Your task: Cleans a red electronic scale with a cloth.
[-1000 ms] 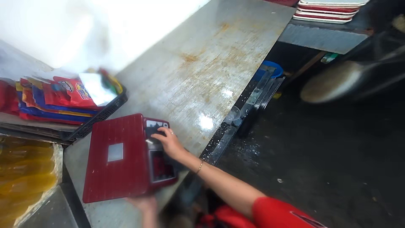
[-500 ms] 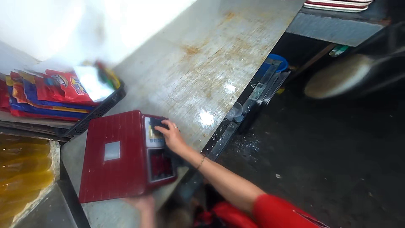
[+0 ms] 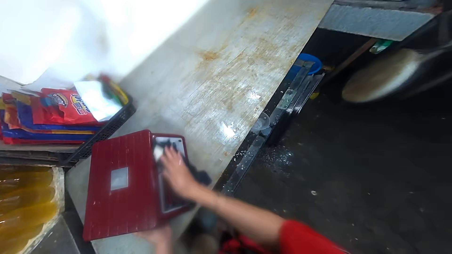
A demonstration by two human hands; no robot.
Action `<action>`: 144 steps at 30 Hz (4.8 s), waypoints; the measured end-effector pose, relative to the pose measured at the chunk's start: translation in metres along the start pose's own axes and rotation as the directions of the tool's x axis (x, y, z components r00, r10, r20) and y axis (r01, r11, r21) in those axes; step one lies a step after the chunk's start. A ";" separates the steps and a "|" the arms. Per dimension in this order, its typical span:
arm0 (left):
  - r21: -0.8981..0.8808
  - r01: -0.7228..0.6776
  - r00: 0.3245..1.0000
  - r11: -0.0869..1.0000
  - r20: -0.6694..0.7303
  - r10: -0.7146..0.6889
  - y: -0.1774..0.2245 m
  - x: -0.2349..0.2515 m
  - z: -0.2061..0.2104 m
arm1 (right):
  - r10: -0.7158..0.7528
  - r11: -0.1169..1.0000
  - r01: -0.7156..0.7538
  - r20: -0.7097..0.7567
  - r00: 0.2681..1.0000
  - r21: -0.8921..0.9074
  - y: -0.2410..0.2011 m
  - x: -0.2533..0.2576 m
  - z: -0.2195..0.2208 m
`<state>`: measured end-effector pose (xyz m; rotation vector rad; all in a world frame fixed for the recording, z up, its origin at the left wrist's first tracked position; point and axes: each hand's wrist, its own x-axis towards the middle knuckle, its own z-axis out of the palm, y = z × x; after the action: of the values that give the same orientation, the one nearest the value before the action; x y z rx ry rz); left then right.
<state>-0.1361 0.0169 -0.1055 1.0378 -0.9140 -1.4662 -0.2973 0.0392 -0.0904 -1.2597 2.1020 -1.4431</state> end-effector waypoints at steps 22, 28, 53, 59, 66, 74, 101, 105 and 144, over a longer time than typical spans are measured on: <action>-0.014 0.001 1.000 1.000 -0.010 -0.001 0.000 -0.003 0.003 | 0.312 0.949 -0.314 -0.063 0.948 -0.033 0.037 0.006 -0.019; -0.022 0.010 1.000 1.000 -0.007 -0.010 0.000 -0.003 0.004 | 0.341 0.934 -0.346 -0.065 0.938 -0.086 0.028 0.020 -0.033; -0.056 0.028 0.999 0.998 -0.034 -0.030 -0.001 -0.002 0.003 | 0.248 0.902 -0.203 0.071 0.966 -0.380 0.033 0.011 -0.054; -0.058 0.027 0.999 0.998 -0.039 -0.029 0.000 -0.002 0.002 | 0.238 0.893 -0.194 0.060 0.969 -0.406 0.035 0.012 -0.049; -0.036 0.024 0.999 0.999 -0.039 -0.025 -0.001 -0.001 0.000 | 0.286 0.890 -0.224 0.101 0.953 -0.398 0.030 0.025 -0.055; -0.034 0.024 0.998 0.999 -0.051 -0.026 0.000 -0.003 0.000 | 0.331 0.933 -0.312 0.089 0.939 -0.181 0.028 0.036 -0.061; -0.006 0.020 1.000 1.000 -0.024 -0.020 -0.002 -0.002 0.002 | -0.120 0.990 0.122 0.030 0.992 -0.076 0.087 0.052 -0.030; -0.011 0.005 0.999 1.000 -0.051 -0.006 -0.002 -0.001 0.003 | 0.163 0.984 -0.161 -0.022 0.986 0.073 0.046 -0.006 -0.007; 0.001 0.007 1.000 1.000 -0.011 -0.007 -0.004 0.006 -0.004 | -0.178 0.979 0.170 0.070 0.981 0.108 0.067 0.045 -0.027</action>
<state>-0.1338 0.0115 -0.1113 1.0500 -0.9044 -1.4650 -0.3737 0.0270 -0.1257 -1.4671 1.8826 -1.5232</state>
